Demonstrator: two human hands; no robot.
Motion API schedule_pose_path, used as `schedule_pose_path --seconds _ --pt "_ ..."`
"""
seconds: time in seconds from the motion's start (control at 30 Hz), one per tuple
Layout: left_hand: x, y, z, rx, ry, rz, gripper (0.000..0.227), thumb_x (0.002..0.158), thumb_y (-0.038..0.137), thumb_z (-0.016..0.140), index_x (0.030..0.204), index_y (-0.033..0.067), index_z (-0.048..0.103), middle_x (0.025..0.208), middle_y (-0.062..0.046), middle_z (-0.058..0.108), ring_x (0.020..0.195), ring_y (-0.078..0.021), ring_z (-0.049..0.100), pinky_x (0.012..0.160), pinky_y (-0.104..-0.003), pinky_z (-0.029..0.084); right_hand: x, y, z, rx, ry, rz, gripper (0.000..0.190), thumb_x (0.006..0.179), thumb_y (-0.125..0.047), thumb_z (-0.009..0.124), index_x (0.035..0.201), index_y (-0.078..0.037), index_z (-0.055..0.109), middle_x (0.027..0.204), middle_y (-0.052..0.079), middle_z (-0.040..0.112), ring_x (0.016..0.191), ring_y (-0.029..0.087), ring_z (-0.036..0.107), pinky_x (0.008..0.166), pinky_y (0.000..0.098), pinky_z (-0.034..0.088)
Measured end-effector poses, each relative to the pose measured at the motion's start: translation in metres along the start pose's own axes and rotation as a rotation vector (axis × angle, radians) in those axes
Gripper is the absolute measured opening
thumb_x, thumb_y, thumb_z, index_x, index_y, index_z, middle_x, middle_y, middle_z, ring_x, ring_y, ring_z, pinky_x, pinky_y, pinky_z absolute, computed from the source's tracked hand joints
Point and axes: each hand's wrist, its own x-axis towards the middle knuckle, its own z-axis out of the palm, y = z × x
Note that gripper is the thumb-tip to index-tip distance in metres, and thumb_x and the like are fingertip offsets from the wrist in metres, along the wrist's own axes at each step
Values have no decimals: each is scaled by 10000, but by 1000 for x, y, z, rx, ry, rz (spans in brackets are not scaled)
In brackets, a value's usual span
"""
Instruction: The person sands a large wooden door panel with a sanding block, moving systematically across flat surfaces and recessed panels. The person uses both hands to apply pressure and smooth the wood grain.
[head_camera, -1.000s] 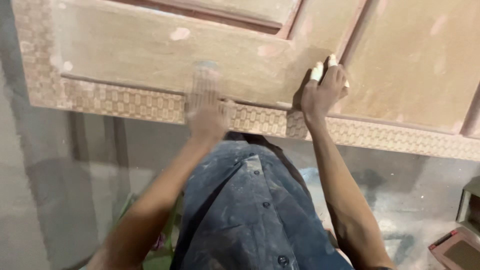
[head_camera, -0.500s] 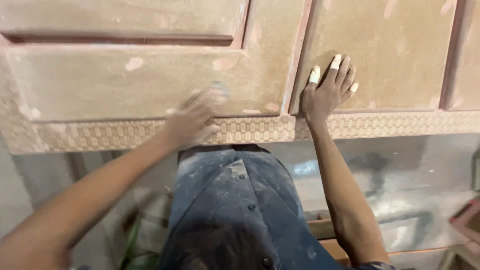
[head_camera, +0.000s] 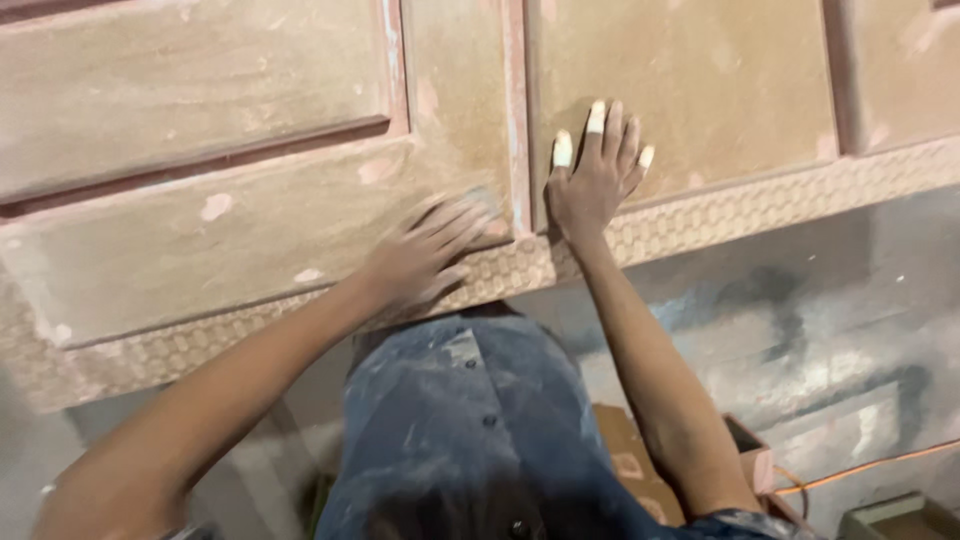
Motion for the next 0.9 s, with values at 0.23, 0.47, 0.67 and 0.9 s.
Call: schedule_pose_path --seconds 0.23,0.47,0.67,0.9 --pt "7 -6 0 32 -50 90 750 962 449 525 1582 62 358 1650 -105 354 1543 -222 268 1266 -439 156 4 0 2 -14 12 -15 582 1060 -405 573 1528 -65 506 1618 142 420 1519 399 304 1239 617 120" --pt "46 5 16 8 -37 217 715 1016 451 487 1605 73 344 1675 -91 338 1562 -219 272 1289 -430 160 0 -3 -4 7 -17 -16 598 1046 -372 580 1543 -56 481 1636 145 407 1532 401 281 1238 624 96" --pt "4 -7 13 33 -104 180 729 1006 497 469 1600 98 330 1664 -66 326 1538 -195 272 1261 -440 165 1 -2 -3 9 -45 0 600 1043 -356 579 1555 -62 472 1650 134 393 1546 396 264 1245 617 85" --pt "69 -15 -8 -22 -85 -153 764 967 501 521 1562 74 304 1631 -115 287 1505 -228 231 1209 -511 115 5 -6 -3 6 -19 11 595 1056 -394 580 1550 -77 491 1634 134 408 1536 391 275 1235 625 83"
